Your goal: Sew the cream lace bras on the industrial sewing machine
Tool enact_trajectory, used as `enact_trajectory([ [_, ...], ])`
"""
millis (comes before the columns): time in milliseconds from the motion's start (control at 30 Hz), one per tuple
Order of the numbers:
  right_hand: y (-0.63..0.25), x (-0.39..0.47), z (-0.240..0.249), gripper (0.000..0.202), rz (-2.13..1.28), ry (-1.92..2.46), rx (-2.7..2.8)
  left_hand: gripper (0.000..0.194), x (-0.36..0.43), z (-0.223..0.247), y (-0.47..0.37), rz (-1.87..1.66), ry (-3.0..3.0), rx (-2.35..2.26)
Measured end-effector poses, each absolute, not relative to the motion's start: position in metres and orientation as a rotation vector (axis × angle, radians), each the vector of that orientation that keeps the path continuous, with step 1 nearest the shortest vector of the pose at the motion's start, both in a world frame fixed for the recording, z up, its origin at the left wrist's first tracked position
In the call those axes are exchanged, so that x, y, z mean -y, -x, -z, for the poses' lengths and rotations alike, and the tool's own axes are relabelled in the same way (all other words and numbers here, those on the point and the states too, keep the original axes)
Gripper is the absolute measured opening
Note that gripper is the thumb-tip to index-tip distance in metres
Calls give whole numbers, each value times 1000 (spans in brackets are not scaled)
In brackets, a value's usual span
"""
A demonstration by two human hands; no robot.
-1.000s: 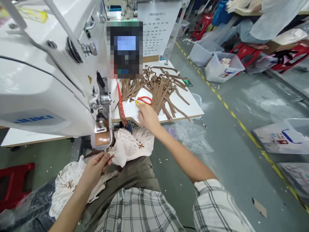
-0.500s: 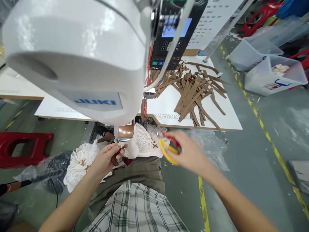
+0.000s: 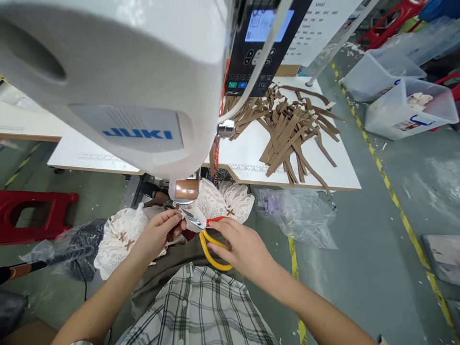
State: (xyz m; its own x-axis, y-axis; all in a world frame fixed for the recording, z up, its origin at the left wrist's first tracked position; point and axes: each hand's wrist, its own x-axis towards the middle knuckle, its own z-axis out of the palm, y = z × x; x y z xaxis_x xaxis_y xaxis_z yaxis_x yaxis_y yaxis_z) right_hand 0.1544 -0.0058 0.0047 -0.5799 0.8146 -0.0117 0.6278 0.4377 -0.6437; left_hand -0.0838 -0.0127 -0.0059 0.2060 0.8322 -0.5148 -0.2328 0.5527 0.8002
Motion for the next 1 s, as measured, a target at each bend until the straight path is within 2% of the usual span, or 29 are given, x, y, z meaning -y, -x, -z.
enact_trajectory([
  [200, -166, 12, -4, 28, -998, 1325, 2294, 15, 11, 8, 87, -867, -541, -1080],
  [400, -170, 16, -5, 35, -1029, 1346, 2209, 34, 11, 11, 92, -930, -424, -1057],
  [600, -158, 13, -9, 37, -1034, 1301, 2230, 32, 15, 14, 96, -995, -469, -1127],
  [1000, -134, -3, -4, 33, -1132, 1276, 2253, 37, 17, 11, 95, -865, -854, -1337],
])
